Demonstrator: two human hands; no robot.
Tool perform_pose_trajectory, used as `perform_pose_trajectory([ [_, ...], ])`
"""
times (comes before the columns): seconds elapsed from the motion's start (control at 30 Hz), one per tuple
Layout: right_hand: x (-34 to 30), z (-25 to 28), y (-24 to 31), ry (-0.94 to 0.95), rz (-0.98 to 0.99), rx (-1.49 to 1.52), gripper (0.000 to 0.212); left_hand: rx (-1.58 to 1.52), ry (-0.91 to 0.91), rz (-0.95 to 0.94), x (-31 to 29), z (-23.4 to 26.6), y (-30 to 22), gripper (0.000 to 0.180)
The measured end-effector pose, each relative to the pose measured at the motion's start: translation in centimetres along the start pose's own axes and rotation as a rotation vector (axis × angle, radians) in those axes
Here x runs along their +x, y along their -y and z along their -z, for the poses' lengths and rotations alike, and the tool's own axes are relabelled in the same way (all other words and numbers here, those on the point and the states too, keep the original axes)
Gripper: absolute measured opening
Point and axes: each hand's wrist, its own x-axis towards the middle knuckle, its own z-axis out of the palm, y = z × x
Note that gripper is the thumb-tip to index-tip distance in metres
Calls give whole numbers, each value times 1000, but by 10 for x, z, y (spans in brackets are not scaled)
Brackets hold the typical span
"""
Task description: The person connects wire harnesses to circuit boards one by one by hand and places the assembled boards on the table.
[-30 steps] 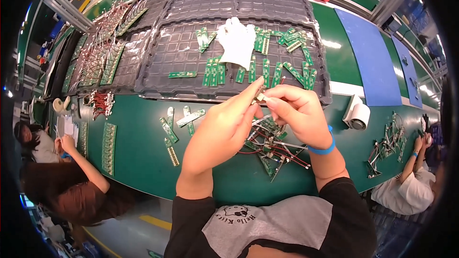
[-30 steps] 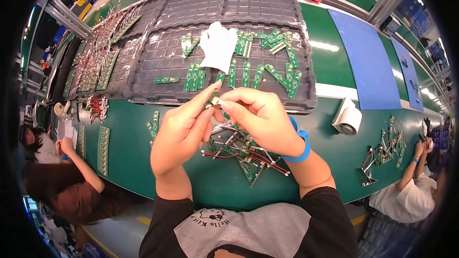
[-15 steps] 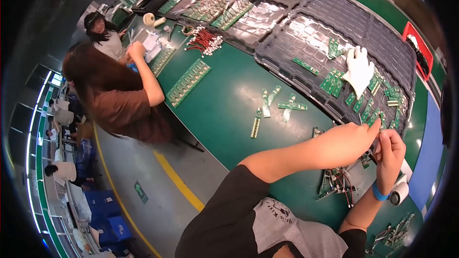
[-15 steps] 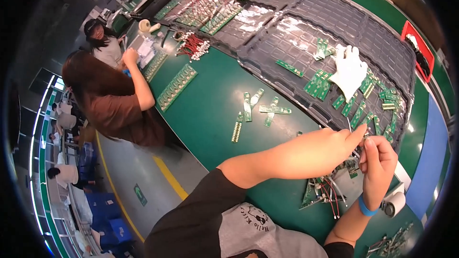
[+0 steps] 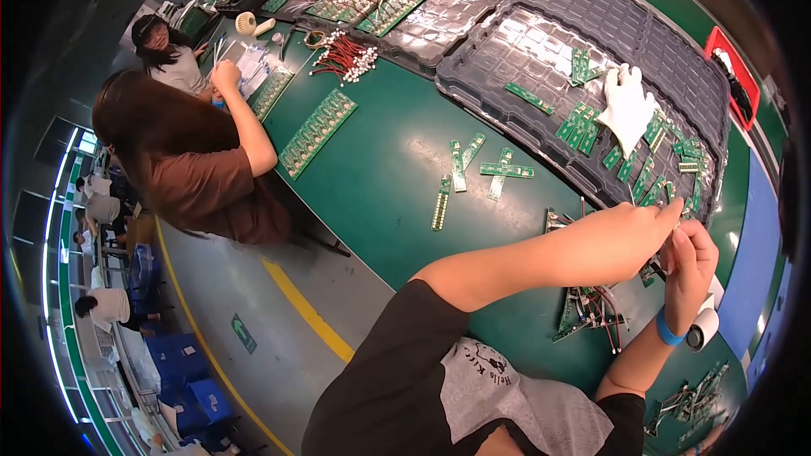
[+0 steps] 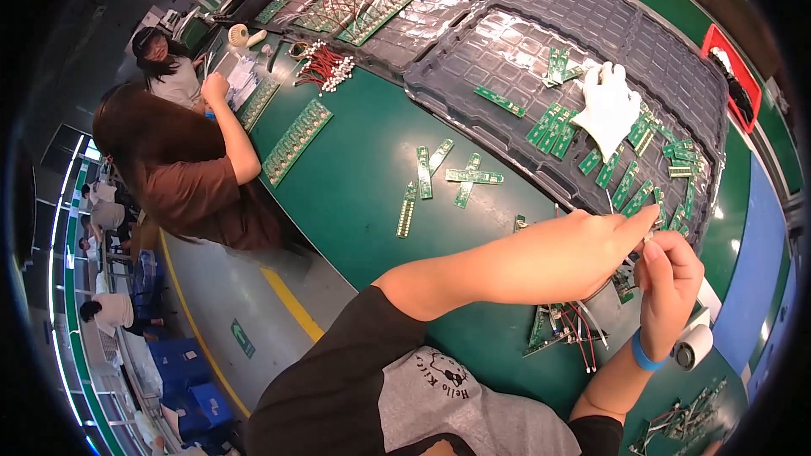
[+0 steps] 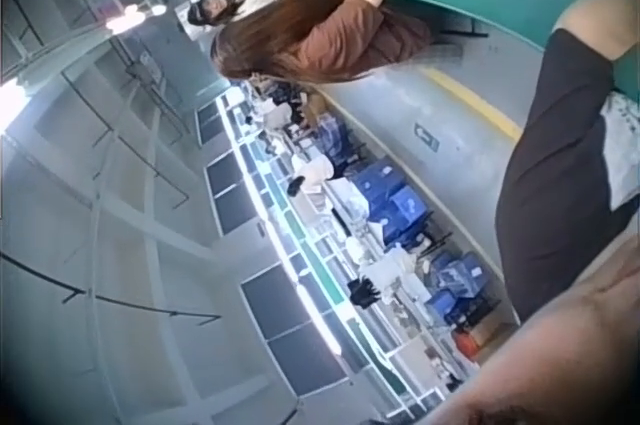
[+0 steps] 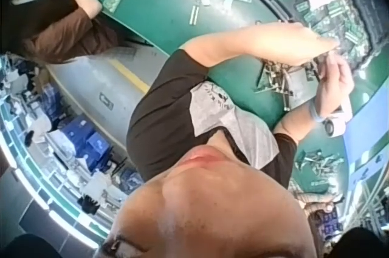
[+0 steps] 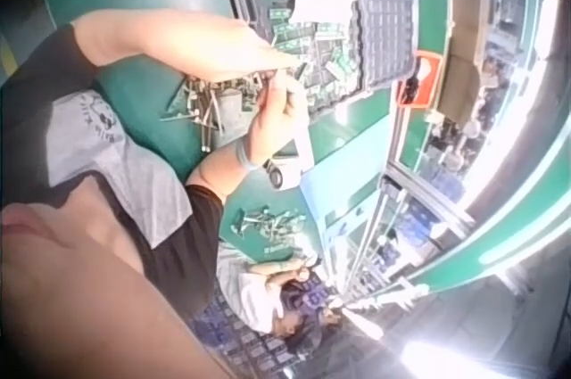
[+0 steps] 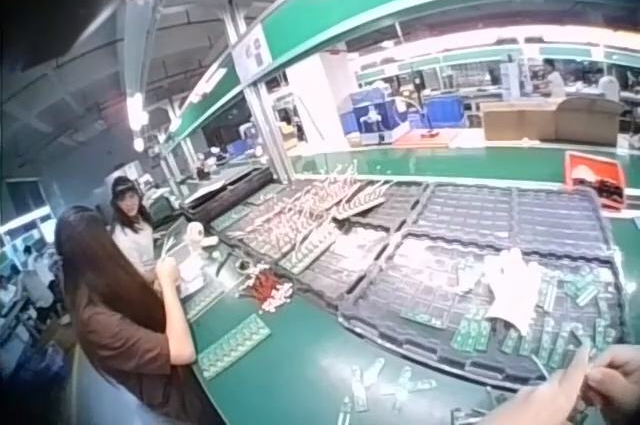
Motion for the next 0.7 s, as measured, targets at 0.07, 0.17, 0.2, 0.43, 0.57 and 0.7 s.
perform_pose_trajectory([
  [0.07,1,4,-2,22,-13,5,15,67,45,1,-2,2,1,54],
  [0.17,0,8,0,4,-32,-22,15,98,35,-21,1,0,-2,54],
  [0.2,-1,10,2,-23,-38,-47,15,89,39,-32,3,-2,-3,54],
  [0.43,6,1,2,28,-56,-121,19,222,-15,-30,-1,-2,0,57],
  [0.57,4,3,2,68,2,-69,22,190,-28,-88,-1,2,-3,55],
  [0.7,-3,6,2,84,26,-56,23,121,56,-94,2,3,-2,52],
])
